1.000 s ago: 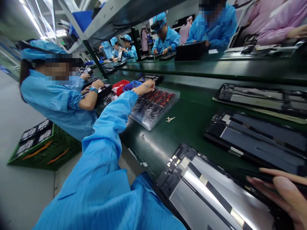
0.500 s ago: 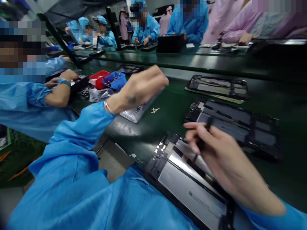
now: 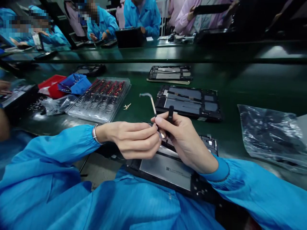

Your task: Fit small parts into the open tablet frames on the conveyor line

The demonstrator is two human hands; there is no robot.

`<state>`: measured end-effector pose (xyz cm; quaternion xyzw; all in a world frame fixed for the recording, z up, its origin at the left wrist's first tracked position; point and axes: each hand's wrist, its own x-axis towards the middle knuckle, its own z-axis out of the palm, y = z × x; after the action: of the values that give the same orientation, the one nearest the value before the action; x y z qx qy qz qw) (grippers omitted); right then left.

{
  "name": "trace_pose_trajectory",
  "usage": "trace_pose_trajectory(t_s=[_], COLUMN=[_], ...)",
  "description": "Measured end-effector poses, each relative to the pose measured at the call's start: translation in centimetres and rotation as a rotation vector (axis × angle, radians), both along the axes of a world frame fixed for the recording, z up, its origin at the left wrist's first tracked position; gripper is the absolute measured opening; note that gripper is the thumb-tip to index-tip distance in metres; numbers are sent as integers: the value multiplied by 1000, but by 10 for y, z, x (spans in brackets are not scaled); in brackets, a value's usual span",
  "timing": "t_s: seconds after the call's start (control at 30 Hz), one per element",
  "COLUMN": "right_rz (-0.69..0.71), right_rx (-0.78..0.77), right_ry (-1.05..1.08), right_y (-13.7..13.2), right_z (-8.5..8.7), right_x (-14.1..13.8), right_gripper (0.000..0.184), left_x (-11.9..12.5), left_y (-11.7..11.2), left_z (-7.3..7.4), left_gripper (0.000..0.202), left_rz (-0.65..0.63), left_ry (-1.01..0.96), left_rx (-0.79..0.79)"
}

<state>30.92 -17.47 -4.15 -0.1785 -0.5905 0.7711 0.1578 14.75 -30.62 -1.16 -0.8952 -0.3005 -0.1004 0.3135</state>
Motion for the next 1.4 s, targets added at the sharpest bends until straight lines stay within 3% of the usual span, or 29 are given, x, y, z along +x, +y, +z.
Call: trace_pose_trajectory(t_s=[0.17, 0.23, 0.33, 0.4, 0.57, 0.77, 0.87, 0.93, 1.07, 1.17, 1.3, 1.4], right_rz=[-90, -129, -166, -179, -207, -213, -195, -194, -207, -198, -178, -201], right_rx=[182, 308, 519, 640, 836, 1019, 1024, 991, 941, 884, 808, 735], right_ry=[61, 67, 52, 61, 75, 109, 90, 62, 11, -4, -13, -9], right_y=[1, 1, 0, 0, 0, 5, 7, 8, 12, 13, 14, 12], right_z=[0, 2, 4, 5, 0, -11, -12, -10, -8, -10, -13, -15], right_x=[-4, -3, -1, 0, 0, -2, -3, -2, -1, 0, 0, -1], right_gripper=[23, 21, 15, 11, 14, 15, 13, 11, 18, 25, 32, 27], left_x=[0, -1, -1, -1, 7, 18, 1, -23, -76, -104, -117, -104], left_y=[-1, -1, -2, -2, -4, -1, -2, -8, -25, -33, -35, -28], left_z=[-7, -9, -8, -6, -2, -9, -11, -10, -12, -20, -24, -20], left_gripper=[17, 17, 20, 22, 24, 28, 28, 23, 20, 24, 43, 45], left_rz=[-35, 112, 449, 569, 619, 618, 645, 780, 1100, 1219, 1184, 1084], left_ry=[48, -47, -166, -163, -142, -92, -112, -149, -195, -154, -156, -305], left_rx=[132, 178, 208, 181, 155, 283, 279, 186, -175, -403, -518, -437])
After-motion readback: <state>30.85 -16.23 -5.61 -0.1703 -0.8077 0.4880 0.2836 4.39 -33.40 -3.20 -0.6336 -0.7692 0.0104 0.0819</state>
